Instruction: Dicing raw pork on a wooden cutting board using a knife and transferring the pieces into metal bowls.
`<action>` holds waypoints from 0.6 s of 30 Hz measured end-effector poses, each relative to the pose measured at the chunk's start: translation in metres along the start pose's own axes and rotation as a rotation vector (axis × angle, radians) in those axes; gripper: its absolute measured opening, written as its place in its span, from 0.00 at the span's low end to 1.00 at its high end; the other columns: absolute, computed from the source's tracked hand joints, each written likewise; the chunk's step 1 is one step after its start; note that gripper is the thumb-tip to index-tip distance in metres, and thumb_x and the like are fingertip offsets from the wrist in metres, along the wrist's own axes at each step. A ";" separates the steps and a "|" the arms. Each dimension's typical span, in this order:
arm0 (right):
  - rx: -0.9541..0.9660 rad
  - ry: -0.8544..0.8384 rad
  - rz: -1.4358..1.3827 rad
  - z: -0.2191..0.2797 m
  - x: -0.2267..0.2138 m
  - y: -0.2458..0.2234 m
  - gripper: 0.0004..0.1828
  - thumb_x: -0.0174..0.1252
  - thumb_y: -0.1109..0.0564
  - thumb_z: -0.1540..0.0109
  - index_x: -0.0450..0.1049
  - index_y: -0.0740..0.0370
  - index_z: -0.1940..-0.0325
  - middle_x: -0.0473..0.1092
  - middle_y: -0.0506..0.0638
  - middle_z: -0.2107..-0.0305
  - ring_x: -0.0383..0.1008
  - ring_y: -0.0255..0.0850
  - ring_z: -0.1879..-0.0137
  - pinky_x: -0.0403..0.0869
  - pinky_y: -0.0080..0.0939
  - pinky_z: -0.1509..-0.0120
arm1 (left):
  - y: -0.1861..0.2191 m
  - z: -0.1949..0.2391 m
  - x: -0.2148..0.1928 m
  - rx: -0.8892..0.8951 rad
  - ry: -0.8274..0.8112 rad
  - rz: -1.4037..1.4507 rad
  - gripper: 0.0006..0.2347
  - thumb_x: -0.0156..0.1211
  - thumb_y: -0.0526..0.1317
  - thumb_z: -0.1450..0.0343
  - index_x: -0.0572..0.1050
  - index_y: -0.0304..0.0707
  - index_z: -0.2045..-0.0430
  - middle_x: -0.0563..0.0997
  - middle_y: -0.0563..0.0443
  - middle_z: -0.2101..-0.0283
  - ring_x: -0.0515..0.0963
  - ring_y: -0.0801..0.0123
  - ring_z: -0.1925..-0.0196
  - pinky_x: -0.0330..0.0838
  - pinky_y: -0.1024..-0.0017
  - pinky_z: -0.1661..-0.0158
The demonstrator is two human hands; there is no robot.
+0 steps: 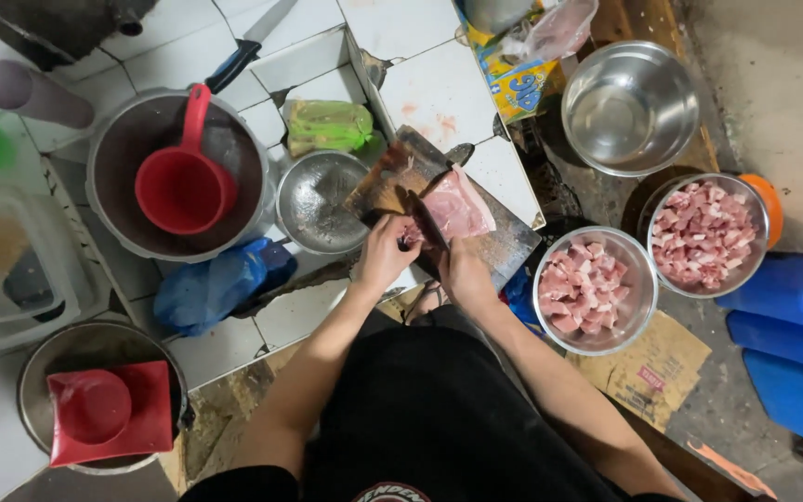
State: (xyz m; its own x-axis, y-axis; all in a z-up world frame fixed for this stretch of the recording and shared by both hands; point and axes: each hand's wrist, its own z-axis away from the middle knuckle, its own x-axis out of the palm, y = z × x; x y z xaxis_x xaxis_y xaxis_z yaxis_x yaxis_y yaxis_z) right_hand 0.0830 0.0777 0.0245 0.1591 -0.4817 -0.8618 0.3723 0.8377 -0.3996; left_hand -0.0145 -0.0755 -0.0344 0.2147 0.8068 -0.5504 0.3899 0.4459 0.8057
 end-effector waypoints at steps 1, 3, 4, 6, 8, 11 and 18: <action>0.003 0.002 0.002 -0.013 -0.009 -0.011 0.14 0.45 0.47 0.33 0.65 0.60 0.55 0.75 0.67 0.73 0.79 0.69 0.61 0.77 0.64 0.58 | -0.005 -0.004 0.002 0.002 -0.001 0.003 0.17 0.75 0.38 0.44 0.77 0.38 0.65 0.77 0.49 0.69 0.84 0.55 0.64 0.79 0.63 0.64; -0.019 0.022 -0.114 -0.025 -0.023 -0.033 0.14 0.49 0.52 0.33 0.65 0.65 0.52 0.74 0.76 0.67 0.77 0.75 0.55 0.74 0.70 0.52 | -0.011 0.000 0.004 -0.023 -0.049 0.066 0.19 0.74 0.35 0.47 0.77 0.40 0.63 0.76 0.48 0.70 0.82 0.52 0.63 0.79 0.60 0.61; -0.018 0.026 -0.115 -0.031 -0.020 -0.034 0.14 0.49 0.52 0.33 0.65 0.65 0.52 0.74 0.76 0.67 0.77 0.75 0.55 0.74 0.70 0.52 | -0.011 0.000 0.004 -0.018 -0.050 0.065 0.19 0.74 0.35 0.47 0.77 0.40 0.63 0.76 0.48 0.70 0.82 0.52 0.63 0.79 0.60 0.61; -0.006 0.089 -0.088 -0.046 -0.016 -0.040 0.16 0.45 0.48 0.31 0.68 0.64 0.56 0.76 0.70 0.70 0.79 0.69 0.57 0.76 0.65 0.53 | -0.012 -0.008 0.002 0.016 -0.065 0.040 0.19 0.74 0.34 0.47 0.77 0.39 0.62 0.76 0.47 0.69 0.83 0.51 0.63 0.79 0.59 0.61; -0.079 0.156 -0.018 -0.029 0.023 0.016 0.14 0.49 0.50 0.34 0.70 0.64 0.60 0.74 0.67 0.72 0.78 0.67 0.59 0.75 0.61 0.53 | 0.000 -0.011 -0.009 0.030 -0.056 0.062 0.17 0.74 0.36 0.45 0.77 0.40 0.63 0.76 0.48 0.69 0.82 0.50 0.63 0.78 0.59 0.61; -0.081 0.127 -0.017 0.024 0.010 0.037 0.11 0.52 0.52 0.36 0.71 0.63 0.62 0.73 0.63 0.74 0.78 0.63 0.62 0.74 0.55 0.56 | 0.001 -0.013 -0.014 0.063 -0.045 0.065 0.17 0.74 0.34 0.43 0.77 0.42 0.63 0.75 0.49 0.67 0.82 0.50 0.61 0.78 0.60 0.59; 0.200 -0.135 -0.141 0.044 -0.001 0.044 0.16 0.47 0.44 0.31 0.66 0.55 0.45 0.78 0.64 0.68 0.81 0.65 0.59 0.79 0.61 0.60 | 0.024 -0.037 -0.023 -0.013 0.050 -0.255 0.28 0.78 0.47 0.47 0.72 0.42 0.56 0.72 0.47 0.59 0.79 0.48 0.57 0.78 0.54 0.60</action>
State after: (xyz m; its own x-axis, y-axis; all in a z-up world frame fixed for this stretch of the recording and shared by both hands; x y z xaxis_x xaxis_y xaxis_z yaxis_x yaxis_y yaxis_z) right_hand 0.1394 0.1038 0.0213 0.2084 -0.6311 -0.7472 0.5704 0.6991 -0.4313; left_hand -0.0431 -0.0698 0.0055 0.0668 0.6857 -0.7248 0.4142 0.6418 0.6453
